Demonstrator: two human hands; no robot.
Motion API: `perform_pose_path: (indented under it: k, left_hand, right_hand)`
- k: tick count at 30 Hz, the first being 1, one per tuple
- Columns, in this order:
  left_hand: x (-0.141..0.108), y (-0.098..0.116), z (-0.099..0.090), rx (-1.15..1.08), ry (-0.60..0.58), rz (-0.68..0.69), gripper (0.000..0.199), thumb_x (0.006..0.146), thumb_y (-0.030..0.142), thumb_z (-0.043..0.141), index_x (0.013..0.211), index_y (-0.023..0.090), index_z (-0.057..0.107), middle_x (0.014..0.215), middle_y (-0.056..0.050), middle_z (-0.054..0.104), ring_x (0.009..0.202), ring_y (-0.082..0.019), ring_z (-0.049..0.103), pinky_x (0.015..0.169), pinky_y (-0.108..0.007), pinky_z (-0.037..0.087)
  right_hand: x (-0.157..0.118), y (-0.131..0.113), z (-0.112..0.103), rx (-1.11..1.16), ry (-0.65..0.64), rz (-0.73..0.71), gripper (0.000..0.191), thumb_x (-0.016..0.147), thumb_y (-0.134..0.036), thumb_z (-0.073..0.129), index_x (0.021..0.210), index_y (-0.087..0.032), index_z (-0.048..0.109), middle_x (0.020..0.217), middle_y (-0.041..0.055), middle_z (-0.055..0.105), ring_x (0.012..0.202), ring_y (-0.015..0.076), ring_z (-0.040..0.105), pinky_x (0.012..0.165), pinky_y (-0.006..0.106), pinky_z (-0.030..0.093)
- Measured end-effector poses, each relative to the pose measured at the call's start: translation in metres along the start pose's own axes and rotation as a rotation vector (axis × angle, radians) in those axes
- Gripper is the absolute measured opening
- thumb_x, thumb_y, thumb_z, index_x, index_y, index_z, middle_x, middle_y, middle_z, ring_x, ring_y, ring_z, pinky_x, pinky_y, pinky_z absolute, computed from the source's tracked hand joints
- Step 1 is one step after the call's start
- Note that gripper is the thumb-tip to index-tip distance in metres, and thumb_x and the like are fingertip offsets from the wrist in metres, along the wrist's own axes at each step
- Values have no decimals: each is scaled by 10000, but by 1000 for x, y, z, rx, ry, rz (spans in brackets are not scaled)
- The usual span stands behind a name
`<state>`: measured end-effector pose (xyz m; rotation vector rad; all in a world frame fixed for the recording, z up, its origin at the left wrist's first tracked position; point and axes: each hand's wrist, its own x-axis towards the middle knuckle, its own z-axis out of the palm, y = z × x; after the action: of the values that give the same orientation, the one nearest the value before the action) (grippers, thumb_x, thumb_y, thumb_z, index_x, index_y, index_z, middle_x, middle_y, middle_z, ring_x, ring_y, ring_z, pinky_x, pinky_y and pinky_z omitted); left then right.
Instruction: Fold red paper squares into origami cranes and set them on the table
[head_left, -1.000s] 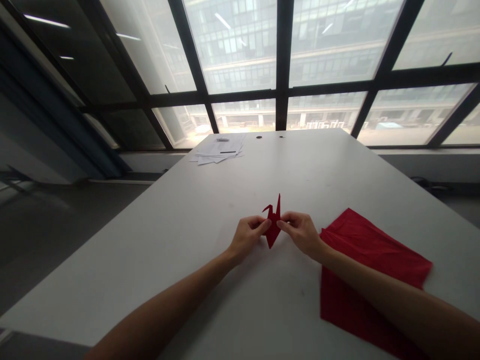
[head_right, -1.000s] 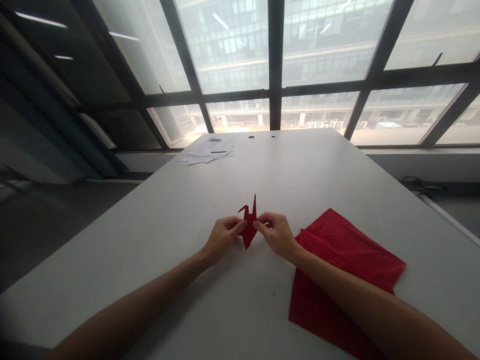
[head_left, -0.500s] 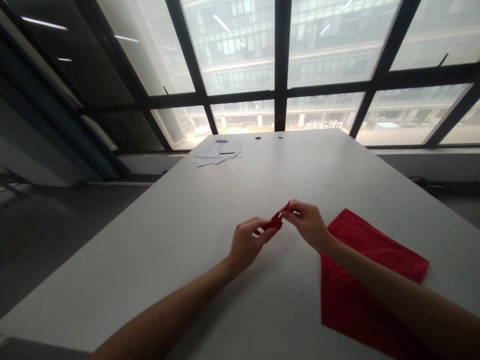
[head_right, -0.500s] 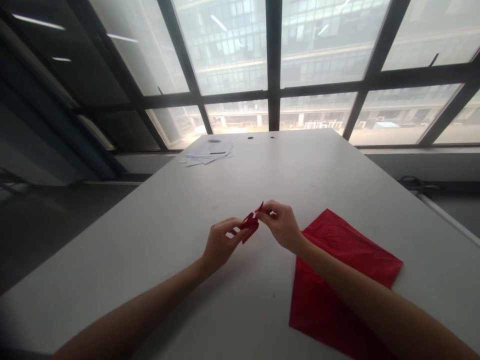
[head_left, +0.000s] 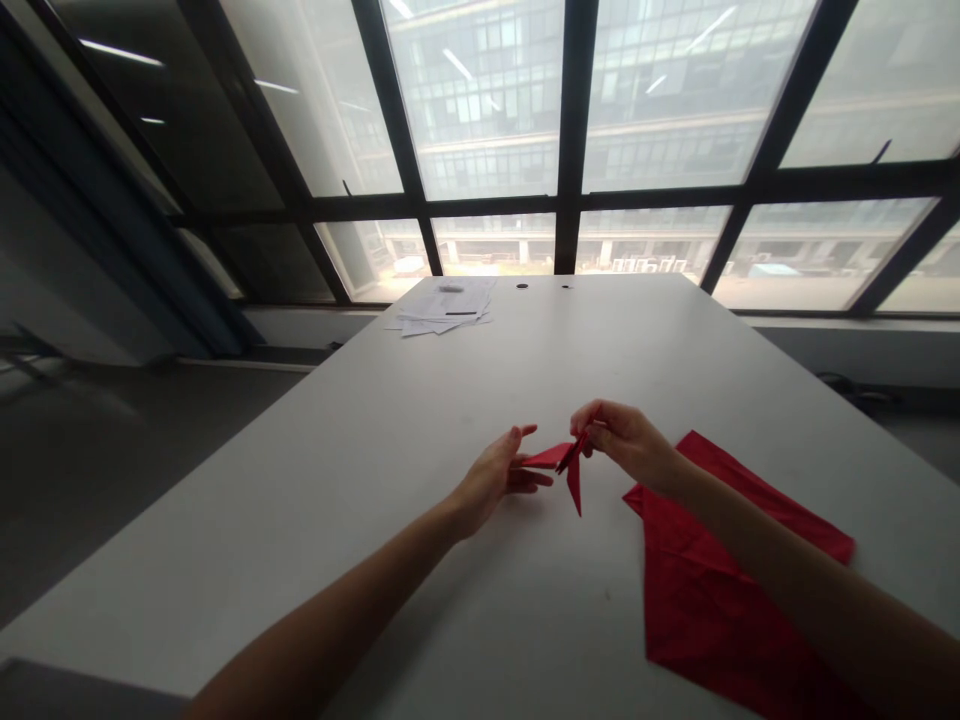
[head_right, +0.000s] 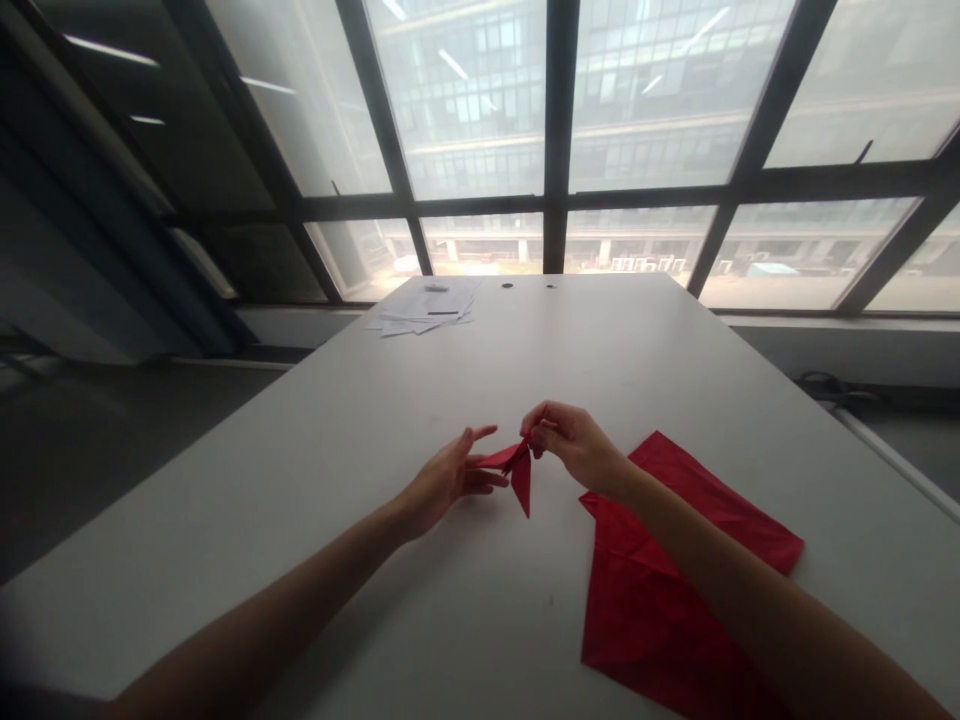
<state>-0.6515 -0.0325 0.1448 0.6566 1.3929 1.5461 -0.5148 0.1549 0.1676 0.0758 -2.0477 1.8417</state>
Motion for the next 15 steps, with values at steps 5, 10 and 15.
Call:
perform_pose_path:
  k: [5, 10, 15]
  left_hand:
    - [-3, 12, -1, -90, -79, -25, 582, 836, 440, 731, 1323, 185, 542, 955, -102, 714, 812, -187, 693, 802, -329, 521]
    - [-1, 8, 0, 15, 15, 142, 495, 748, 314, 815, 1178, 156, 628, 845, -54, 687, 745, -145, 632, 727, -274, 495]
    - [1, 4, -2, 48, 42, 164, 444, 801, 430, 736, 1135, 154, 640, 840, -57, 684, 707, -159, 643, 683, -284, 497]
  right_hand:
    - [-3, -8, -2, -103, -68, -12, 191, 910, -376, 621, 885, -188, 645, 847, 48, 617, 735, 164, 548, 684, 312, 482]
    - [-4, -14, -1, -236, -158, -8, 124, 896, -289, 600, 862, -192, 668, 884, 57, 632, 791, 186, 563, 711, 330, 492]
    - [-5, -14, 4, -270, -171, 38, 115, 870, -227, 587, 829, -197, 690, 886, 51, 646, 772, 179, 581, 687, 318, 494]
